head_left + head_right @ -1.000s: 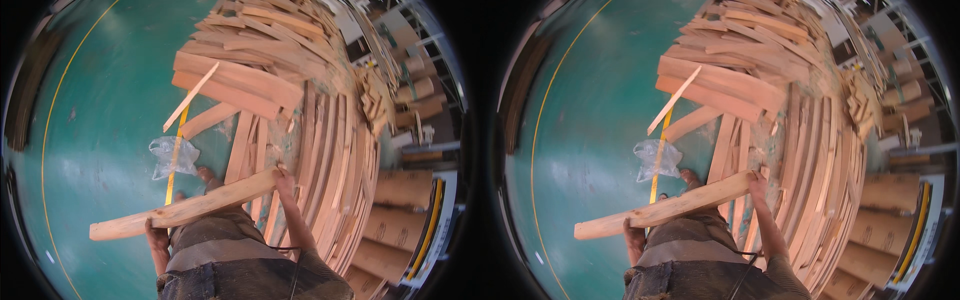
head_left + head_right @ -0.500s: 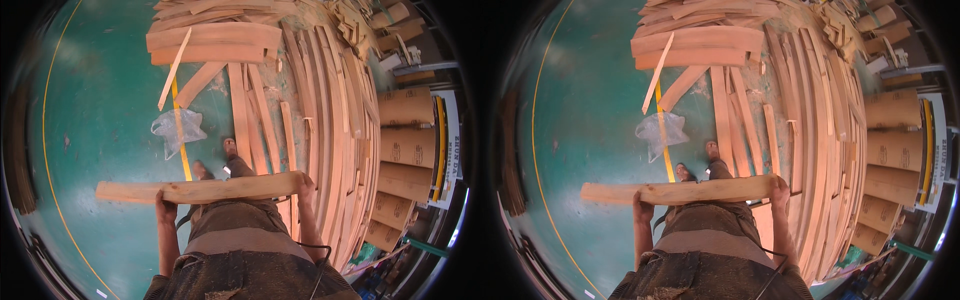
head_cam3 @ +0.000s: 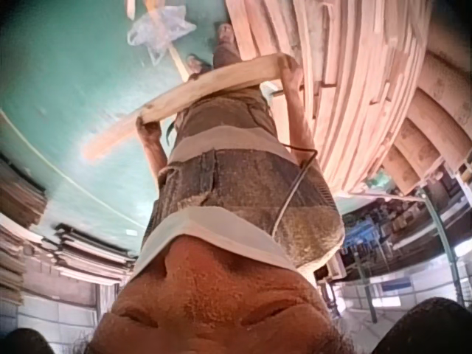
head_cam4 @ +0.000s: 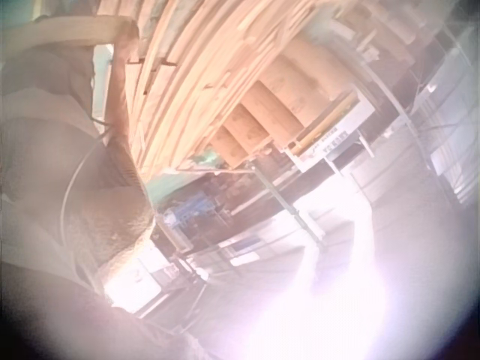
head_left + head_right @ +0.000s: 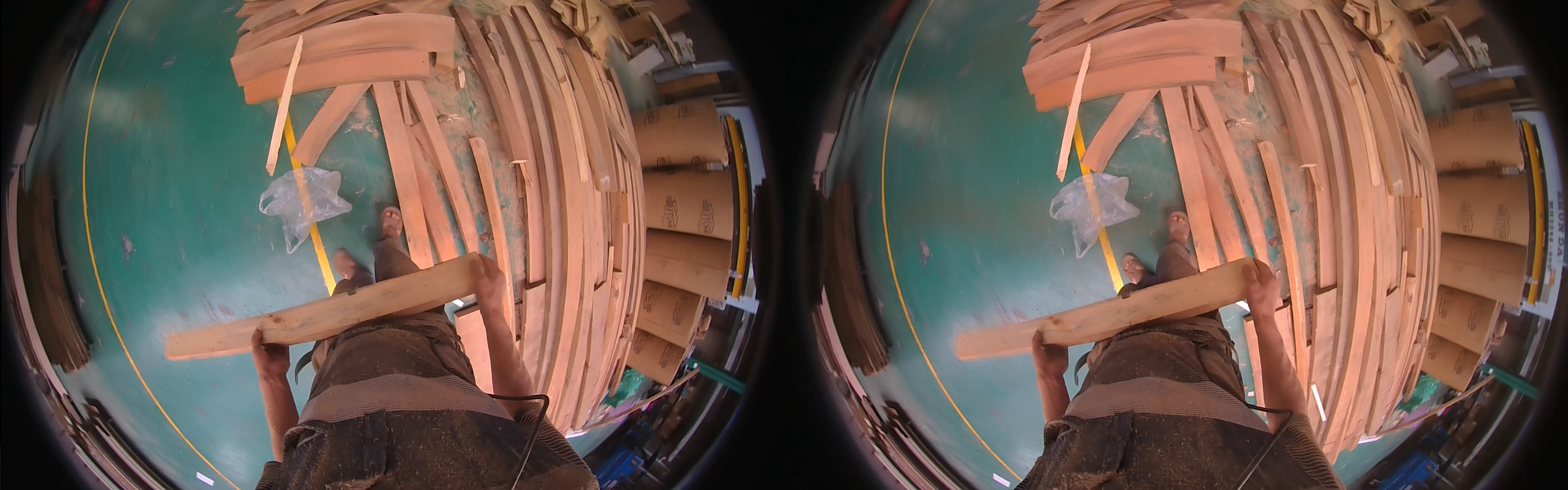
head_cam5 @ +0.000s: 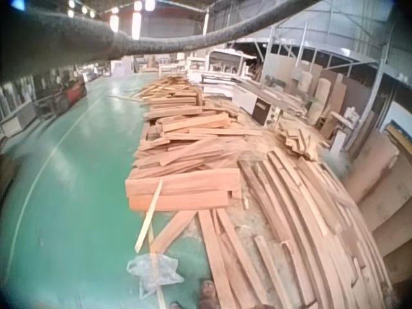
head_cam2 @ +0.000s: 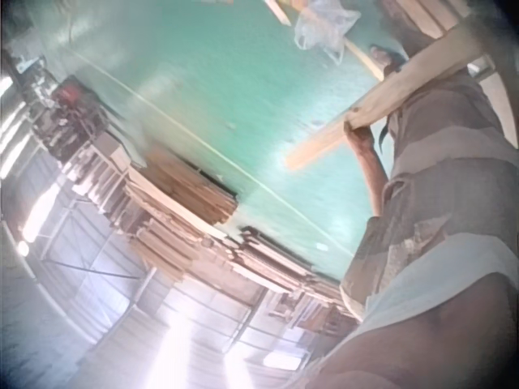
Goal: The person picks up a wooden plank, inspects it, and places it on a table saw. They then push the plank through the saw to cut it and measure the resulting piece with a tape measure before discarding it.
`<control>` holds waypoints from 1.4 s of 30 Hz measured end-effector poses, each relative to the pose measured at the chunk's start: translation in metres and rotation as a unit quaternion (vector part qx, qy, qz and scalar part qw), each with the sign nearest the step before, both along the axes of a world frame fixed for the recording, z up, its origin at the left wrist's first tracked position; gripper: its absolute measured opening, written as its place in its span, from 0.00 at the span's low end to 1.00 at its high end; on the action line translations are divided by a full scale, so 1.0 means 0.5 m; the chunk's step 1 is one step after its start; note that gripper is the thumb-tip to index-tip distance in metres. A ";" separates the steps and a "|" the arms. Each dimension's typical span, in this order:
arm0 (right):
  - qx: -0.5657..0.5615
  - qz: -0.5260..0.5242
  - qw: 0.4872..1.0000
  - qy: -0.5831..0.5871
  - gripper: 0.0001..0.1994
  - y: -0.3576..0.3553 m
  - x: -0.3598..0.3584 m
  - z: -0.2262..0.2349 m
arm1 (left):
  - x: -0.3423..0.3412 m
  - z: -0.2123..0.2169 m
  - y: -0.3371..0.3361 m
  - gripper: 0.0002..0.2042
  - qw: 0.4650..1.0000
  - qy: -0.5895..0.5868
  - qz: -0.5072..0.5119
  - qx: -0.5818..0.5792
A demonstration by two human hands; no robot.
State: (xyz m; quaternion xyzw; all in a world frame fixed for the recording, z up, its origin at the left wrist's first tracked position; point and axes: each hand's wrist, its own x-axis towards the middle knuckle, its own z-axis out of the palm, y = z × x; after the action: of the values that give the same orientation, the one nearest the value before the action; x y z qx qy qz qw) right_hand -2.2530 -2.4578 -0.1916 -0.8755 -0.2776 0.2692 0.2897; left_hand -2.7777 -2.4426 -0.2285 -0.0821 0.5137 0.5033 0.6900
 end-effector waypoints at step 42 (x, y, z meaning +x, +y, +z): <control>0.057 -0.405 0.911 0.046 0.19 -0.188 -0.277 0.002 | 0.028 -0.076 0.548 0.25 0.950 -0.057 -0.305 -0.009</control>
State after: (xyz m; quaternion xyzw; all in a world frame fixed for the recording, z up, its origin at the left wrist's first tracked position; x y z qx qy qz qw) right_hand -2.3913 -2.5518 -0.1908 -0.8814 0.1001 0.1525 0.4358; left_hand -2.7638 -2.1688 -0.2665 0.0440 0.4788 0.2583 0.8379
